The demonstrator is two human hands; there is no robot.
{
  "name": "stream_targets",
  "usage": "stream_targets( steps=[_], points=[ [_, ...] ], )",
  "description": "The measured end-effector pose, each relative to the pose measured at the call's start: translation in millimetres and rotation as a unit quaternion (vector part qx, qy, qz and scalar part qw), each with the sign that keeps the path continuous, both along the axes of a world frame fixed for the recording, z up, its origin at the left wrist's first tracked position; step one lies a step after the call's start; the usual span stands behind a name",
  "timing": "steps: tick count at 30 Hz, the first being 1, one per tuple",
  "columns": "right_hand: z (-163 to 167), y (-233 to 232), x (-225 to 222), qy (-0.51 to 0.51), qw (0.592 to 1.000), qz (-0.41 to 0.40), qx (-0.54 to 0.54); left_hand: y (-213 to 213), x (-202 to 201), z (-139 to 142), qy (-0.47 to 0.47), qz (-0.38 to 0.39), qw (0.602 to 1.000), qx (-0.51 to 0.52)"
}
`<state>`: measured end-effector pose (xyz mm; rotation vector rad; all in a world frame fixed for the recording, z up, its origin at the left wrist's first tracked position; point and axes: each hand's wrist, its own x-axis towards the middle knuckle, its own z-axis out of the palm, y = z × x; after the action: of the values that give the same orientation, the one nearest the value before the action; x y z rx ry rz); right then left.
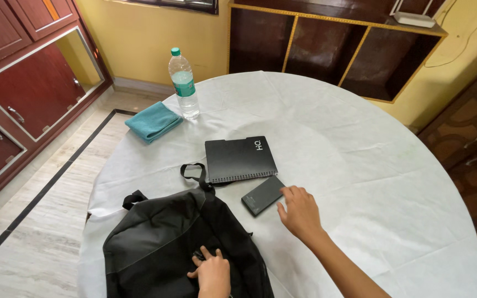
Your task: The person packs a black backpack on a round table, placing a charger with cable, a small item, folders, a notebook, and a power bank into its compartments, then zips the pockets closed. They then take a folded blue cloth and wipe the shelves of a wooden wardrobe.
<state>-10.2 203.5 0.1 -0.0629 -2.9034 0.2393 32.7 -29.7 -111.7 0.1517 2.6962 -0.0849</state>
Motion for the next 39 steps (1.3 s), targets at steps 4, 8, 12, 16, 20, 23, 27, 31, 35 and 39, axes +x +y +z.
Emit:
stream_targets(
  steps=[4, 8, 12, 16, 20, 23, 27, 31, 35, 39],
  points=[
    [-22, -10, -66, 0.046, 0.995, 0.08, 0.037, 4, -14, -19, -0.035, -0.005, 0.996, -0.082],
    [-38, -33, -117, 0.011, 0.988, 0.127, 0.092, -3, -24, -29, -0.09, -0.224, 0.876, -0.417],
    [-45, -51, -145, -0.027, 0.985, 0.125, 0.118, -2, -35, -26, -0.181, -0.032, 0.968, -0.17],
    [-50, -60, -156, -0.047, 0.96, 0.157, 0.225, -4, -40, -19, -0.19, 0.014, 0.976, -0.103],
    [-46, -41, -167, 0.072, 0.905, 0.243, 0.342, -9, -30, -24, -0.182, 0.037, 0.98, -0.071],
    [-27, -20, -173, 0.05, 0.925, 0.274, 0.259, -9, -18, -29, -0.127, 0.042, 0.989, -0.059],
    [4, -9, -156, 0.164, 0.913, 0.312, 0.207, -12, -8, -25, -0.041, 0.024, 0.999, -0.007],
    [20, -23, -106, 0.186, 0.896, 0.354, 0.192, -16, 1, 0, -0.012, -0.002, 1.0, 0.024],
    [16, -63, -39, 0.194, 0.884, 0.351, 0.242, -29, 5, 29, -0.085, -0.049, 0.993, 0.058],
    [9, -114, 8, 0.017, 0.944, 0.306, 0.126, -47, 18, 40, -0.011, -0.038, 0.986, 0.159]
  ],
)
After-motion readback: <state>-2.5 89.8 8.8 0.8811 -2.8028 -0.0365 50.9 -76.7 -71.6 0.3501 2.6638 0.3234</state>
